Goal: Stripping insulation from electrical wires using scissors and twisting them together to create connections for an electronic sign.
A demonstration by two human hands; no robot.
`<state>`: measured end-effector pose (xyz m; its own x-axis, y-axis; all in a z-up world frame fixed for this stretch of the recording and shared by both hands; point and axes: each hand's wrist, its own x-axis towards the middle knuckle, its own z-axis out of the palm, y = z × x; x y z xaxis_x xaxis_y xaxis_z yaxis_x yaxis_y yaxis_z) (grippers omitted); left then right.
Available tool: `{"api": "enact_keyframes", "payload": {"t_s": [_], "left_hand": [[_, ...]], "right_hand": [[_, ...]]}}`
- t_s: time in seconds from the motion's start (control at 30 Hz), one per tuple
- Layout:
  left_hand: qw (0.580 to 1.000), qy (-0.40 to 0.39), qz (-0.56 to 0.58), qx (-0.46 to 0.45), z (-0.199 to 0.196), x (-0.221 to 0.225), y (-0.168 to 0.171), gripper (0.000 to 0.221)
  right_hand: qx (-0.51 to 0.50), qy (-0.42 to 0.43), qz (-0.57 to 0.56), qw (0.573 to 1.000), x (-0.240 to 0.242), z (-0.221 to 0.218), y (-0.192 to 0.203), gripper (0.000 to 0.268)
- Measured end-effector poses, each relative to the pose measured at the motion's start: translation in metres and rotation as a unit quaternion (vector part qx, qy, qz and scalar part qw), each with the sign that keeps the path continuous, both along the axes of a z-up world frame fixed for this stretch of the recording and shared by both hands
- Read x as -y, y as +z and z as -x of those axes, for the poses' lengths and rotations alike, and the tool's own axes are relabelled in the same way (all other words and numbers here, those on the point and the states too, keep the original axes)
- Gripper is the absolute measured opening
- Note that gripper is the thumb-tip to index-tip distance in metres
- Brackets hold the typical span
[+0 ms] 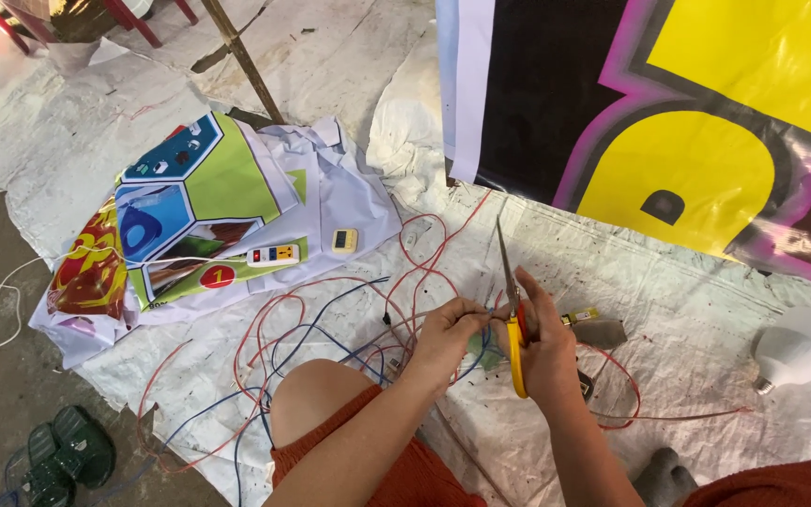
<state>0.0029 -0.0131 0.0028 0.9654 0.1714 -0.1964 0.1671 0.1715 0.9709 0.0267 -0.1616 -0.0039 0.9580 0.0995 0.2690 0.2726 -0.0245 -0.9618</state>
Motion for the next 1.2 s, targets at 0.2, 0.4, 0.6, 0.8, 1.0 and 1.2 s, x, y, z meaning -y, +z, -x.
{"api": "enact_keyframes", "payload": {"t_s": [0.2, 0.4, 0.6, 0.8, 1.0, 1.2], "left_hand": [[0.999, -0.029, -0.023, -0.011, -0.004, -0.005, -0.019, 0.014], [0.999, -0.018, -0.026, -0.023, -0.003, -0.001, -0.008, 0.018], [0.993, 0.013, 0.067, -0.101, -0.01, -0.002, -0.003, 0.017], [0.986, 0.029, 0.068, -0.148, -0.012, 0.001, 0.016, 0.02], [0.984, 0.015, 0.131, -0.117, -0.025, -0.003, -0.022, 0.015], [0.987, -0.016, 0.095, -0.127, -0.038, 0.002, -0.038, 0.017]], "right_hand": [[0.017, -0.012, 0.052, 0.998, 0.002, 0.002, 0.017, 0.077], [-0.042, -0.057, 0.135, 0.988, -0.006, 0.004, 0.026, 0.081], [0.095, -0.079, 0.261, 0.957, -0.002, 0.001, 0.01, 0.083], [0.053, -0.052, 0.215, 0.974, -0.002, 0.003, 0.015, 0.08], [0.133, -0.092, 0.218, 0.962, -0.004, 0.001, 0.015, 0.069], [0.121, -0.115, 0.241, 0.956, 0.002, -0.002, 0.011, 0.073]]}}
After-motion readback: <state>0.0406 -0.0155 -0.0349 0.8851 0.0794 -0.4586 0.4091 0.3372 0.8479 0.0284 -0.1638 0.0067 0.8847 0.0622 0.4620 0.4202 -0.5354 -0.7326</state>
